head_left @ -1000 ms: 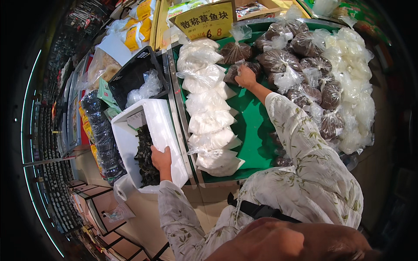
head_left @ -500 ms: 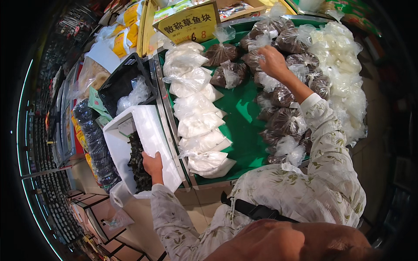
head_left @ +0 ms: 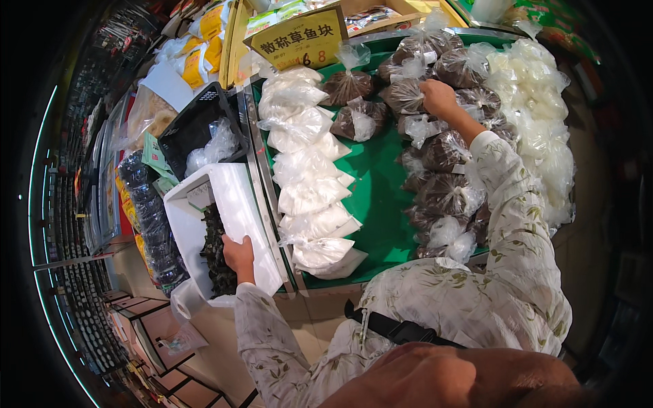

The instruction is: The person sorts and arranges small white and brown plastic bags containing grocery items on a display table by hand.

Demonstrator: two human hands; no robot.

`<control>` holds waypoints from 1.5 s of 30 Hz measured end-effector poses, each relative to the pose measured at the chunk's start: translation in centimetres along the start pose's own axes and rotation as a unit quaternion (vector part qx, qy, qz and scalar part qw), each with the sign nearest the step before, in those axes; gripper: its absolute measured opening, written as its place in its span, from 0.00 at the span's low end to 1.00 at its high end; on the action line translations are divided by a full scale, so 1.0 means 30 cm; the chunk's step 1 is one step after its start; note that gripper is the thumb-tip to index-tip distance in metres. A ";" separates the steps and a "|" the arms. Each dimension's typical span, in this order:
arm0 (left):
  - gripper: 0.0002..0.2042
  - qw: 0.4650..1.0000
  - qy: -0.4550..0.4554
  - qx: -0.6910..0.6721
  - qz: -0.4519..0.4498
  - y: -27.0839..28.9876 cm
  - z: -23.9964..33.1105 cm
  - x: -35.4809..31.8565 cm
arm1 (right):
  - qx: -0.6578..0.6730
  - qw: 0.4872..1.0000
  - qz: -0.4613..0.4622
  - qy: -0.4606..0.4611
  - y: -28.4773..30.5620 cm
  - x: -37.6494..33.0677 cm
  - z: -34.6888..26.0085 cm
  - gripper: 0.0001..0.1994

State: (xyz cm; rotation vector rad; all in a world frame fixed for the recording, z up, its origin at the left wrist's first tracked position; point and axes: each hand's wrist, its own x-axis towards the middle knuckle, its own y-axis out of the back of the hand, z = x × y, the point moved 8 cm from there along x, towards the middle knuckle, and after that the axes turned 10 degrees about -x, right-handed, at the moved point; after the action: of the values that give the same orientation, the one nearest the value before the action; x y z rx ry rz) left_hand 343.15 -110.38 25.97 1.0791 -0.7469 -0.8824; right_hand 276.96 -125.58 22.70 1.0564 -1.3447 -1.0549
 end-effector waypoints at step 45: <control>0.22 1.000 0.004 0.014 0.002 -0.004 -0.017 0.001 | 0.165 0.931 -0.283 0.160 -0.352 -0.344 -0.572 0.23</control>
State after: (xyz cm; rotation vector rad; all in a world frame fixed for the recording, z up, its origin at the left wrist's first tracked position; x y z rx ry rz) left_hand 343.57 -110.22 25.71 1.1055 -0.7562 -0.8647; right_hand 294.70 -118.16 10.74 1.8615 -0.9847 -1.0159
